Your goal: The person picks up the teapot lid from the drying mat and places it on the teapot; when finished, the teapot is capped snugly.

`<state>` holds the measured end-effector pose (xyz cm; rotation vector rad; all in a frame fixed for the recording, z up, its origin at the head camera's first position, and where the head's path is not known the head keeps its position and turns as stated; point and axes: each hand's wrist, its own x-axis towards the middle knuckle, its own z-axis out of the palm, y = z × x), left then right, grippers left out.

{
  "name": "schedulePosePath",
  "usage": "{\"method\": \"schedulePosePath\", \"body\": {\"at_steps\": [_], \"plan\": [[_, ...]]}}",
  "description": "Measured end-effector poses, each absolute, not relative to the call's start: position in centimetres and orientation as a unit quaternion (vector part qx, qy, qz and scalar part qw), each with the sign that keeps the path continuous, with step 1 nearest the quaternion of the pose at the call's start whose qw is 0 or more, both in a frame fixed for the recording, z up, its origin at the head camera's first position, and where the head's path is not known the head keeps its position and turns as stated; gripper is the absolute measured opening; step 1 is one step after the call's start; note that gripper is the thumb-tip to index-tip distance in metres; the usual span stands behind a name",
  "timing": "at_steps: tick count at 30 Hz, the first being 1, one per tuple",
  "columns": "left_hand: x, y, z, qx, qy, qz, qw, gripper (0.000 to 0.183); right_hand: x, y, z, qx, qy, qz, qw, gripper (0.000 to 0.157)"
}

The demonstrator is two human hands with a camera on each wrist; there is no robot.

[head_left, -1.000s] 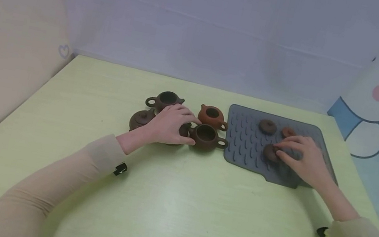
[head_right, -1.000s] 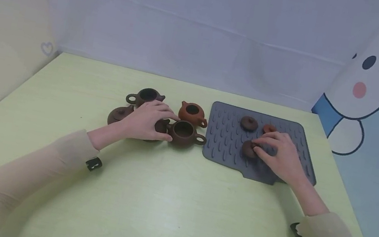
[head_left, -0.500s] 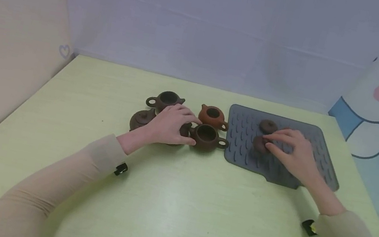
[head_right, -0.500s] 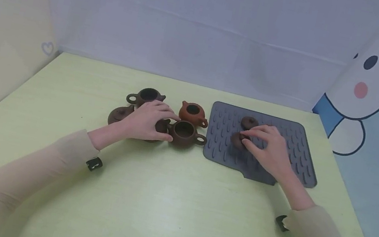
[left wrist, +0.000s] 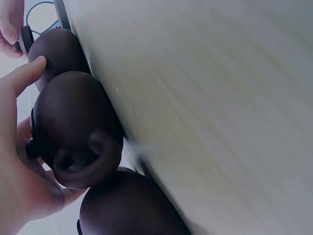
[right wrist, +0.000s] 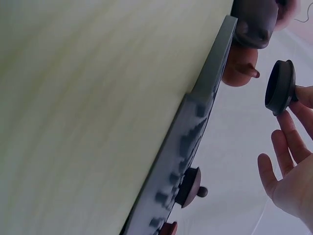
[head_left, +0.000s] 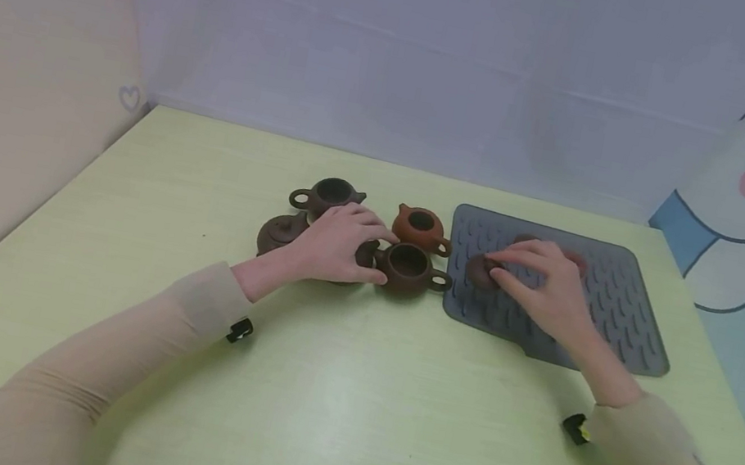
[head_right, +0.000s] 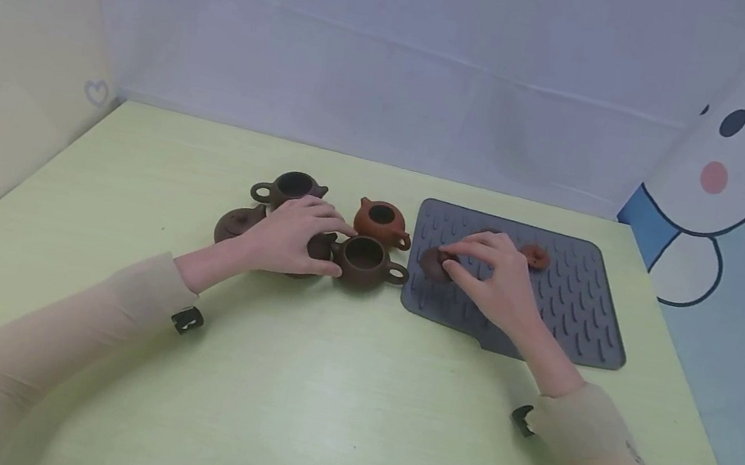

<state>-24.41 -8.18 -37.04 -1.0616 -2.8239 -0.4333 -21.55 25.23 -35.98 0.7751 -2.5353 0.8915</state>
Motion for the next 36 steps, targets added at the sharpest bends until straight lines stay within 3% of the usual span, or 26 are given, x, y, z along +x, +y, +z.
{"method": "schedulePosePath", "body": {"at_steps": [22, 36], "plan": [[-24.4, -8.0, -37.1, -0.341, -0.929, -0.137, 0.043, 0.058, -22.7, 19.2, -36.0, 0.32, -0.864, 0.362, 0.141, 0.021], [-24.3, -7.9, -37.1, -0.338, -0.931, -0.134, 0.037, 0.06, -23.0, 17.1, -36.0, 0.296, -0.886, 0.343, 0.1, 0.02]]}}
